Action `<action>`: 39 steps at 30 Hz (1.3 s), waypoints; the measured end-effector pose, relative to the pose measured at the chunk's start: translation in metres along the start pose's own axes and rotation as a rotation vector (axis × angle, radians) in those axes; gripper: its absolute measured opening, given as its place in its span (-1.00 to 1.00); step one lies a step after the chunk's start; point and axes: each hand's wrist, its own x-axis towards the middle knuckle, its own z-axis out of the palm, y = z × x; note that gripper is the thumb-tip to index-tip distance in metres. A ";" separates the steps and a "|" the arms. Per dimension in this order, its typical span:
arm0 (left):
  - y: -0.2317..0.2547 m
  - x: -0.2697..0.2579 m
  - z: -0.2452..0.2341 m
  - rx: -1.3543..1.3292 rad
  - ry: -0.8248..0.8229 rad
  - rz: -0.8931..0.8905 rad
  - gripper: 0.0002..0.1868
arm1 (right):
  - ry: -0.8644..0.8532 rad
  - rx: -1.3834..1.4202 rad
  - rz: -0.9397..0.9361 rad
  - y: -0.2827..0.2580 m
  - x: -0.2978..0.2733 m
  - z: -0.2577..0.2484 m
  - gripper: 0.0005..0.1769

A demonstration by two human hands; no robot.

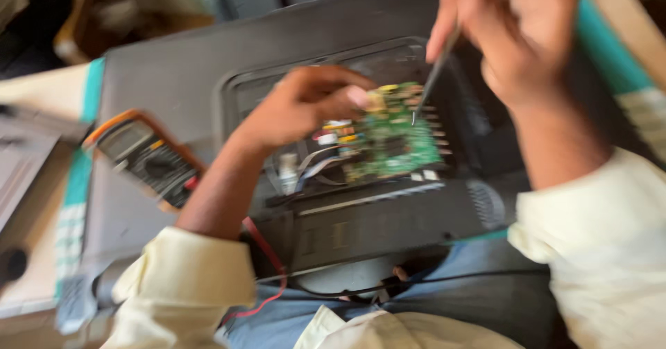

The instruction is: The person uses a multimeter to test points on a green circuit board inside a HiFi device, then uses a red screwdriver to tighten screws on the board and its mounting bracket.

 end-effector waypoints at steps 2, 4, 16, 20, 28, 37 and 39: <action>-0.006 0.025 0.008 0.200 0.076 -0.020 -0.69 | 0.215 -0.061 -0.055 0.016 0.004 -0.022 -0.74; -0.016 0.049 0.013 0.439 0.120 0.058 -0.77 | 0.386 -0.057 -0.121 0.042 0.008 -0.035 -0.75; -0.077 0.179 0.008 1.072 0.127 0.236 -0.81 | 0.752 -0.182 -0.088 0.108 0.024 -0.070 -0.71; -0.078 0.177 0.014 1.101 0.173 0.192 -0.88 | 0.721 -0.216 -0.111 0.112 0.025 -0.070 -0.72; -0.022 0.115 0.008 0.285 0.198 0.220 -0.86 | 0.677 0.075 -0.110 0.114 0.024 -0.077 -0.76; -0.016 0.070 0.031 -0.288 0.392 0.369 -0.86 | 0.581 0.217 -0.039 0.094 0.022 -0.061 -0.83; -0.017 0.075 0.030 -0.278 0.440 0.388 -0.85 | 0.573 0.209 -0.048 0.086 0.024 -0.060 -0.83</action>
